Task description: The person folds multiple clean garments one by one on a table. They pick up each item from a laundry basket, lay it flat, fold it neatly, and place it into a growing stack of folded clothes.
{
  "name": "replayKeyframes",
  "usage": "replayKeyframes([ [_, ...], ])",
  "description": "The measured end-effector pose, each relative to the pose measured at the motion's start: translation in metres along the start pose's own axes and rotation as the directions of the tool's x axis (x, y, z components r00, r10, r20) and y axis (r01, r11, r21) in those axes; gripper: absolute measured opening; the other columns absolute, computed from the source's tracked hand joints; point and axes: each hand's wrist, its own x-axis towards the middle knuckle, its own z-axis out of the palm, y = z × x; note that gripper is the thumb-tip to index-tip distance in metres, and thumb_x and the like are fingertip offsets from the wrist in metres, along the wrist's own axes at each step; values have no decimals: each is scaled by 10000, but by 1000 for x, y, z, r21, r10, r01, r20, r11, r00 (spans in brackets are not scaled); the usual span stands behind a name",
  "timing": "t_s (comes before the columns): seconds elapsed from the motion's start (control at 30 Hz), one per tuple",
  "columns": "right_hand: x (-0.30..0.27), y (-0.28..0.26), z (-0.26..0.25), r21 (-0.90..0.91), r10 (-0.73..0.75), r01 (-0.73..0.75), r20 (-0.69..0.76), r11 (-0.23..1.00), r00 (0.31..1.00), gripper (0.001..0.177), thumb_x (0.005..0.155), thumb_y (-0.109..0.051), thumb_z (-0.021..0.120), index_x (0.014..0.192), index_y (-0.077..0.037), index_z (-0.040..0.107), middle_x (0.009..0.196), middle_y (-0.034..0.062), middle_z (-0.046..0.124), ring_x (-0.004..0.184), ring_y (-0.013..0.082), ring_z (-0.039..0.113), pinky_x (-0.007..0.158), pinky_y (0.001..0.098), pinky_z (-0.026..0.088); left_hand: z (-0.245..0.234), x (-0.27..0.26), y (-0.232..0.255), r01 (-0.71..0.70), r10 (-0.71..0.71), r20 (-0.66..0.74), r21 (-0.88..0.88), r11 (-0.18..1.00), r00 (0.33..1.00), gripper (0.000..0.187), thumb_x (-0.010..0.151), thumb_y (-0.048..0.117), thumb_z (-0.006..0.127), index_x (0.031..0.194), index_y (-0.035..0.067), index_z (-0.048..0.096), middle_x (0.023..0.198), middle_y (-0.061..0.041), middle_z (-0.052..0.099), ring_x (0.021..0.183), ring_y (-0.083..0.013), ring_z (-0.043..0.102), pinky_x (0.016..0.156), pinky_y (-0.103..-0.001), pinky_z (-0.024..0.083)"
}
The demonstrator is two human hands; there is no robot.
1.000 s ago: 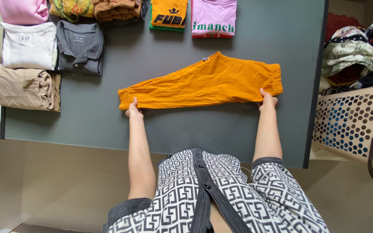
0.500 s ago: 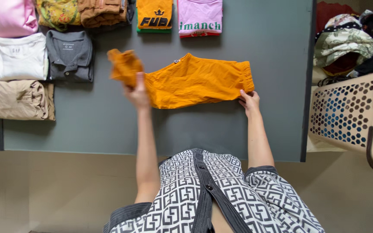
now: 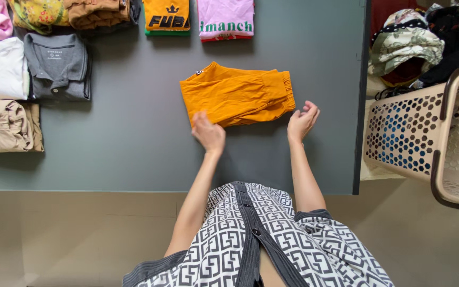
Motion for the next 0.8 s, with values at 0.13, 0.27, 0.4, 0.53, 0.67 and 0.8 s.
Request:
replayKeyframes([
  [0.13,-20,-62,12,10,-538,540,106,842,836,393,944,-4,681,1316,-91,590,1320,101,568,1277,300,561,1097,428,446,12,4,-64,263,-262,109,8,965,959,675,723,-14,617,1379,-37,460,1331,-222,503,1231,-402,507,969,-520,406],
  [0.27,-64,-85,58,-17,-729,773,322,634,604,578,995,-188,675,1539,-170,483,1570,99,442,1459,298,396,1216,511,246,32,4,-96,499,-435,247,-375,781,866,460,915,-76,473,1358,16,553,1295,-163,675,1226,-336,637,1080,-411,488],
  [0.4,-97,-63,82,-38,-614,830,654,557,442,622,991,-377,623,1552,-194,427,1651,91,284,1517,317,243,1188,609,108,32,-6,-117,622,-522,397,-685,380,755,501,864,-78,501,1355,25,521,1291,-100,680,1224,-234,639,1074,-364,468],
  [0.53,-88,-61,98,-13,-539,748,685,663,490,568,1048,-387,579,1561,-211,412,1688,68,260,1553,277,247,1227,617,122,12,-1,-136,712,-439,716,-670,-211,543,516,915,72,526,1427,125,498,1344,-22,646,1249,-156,587,1001,-336,426],
  [0.67,-92,-65,109,95,-675,761,540,642,502,593,1047,-331,574,1596,-187,400,1700,76,271,1559,288,269,1249,603,140,9,15,-133,809,-470,707,-588,26,529,493,959,218,688,1397,28,568,1281,-82,690,1172,-175,637,977,-319,460],
  [0.8,-121,-51,128,123,-672,829,655,545,345,614,1003,-259,600,1575,-139,414,1642,88,336,1498,298,327,1200,644,102,7,39,-97,662,-283,599,-695,281,749,518,818,15,725,1320,-22,605,1198,-89,727,1077,-167,691,952,-291,533],
])
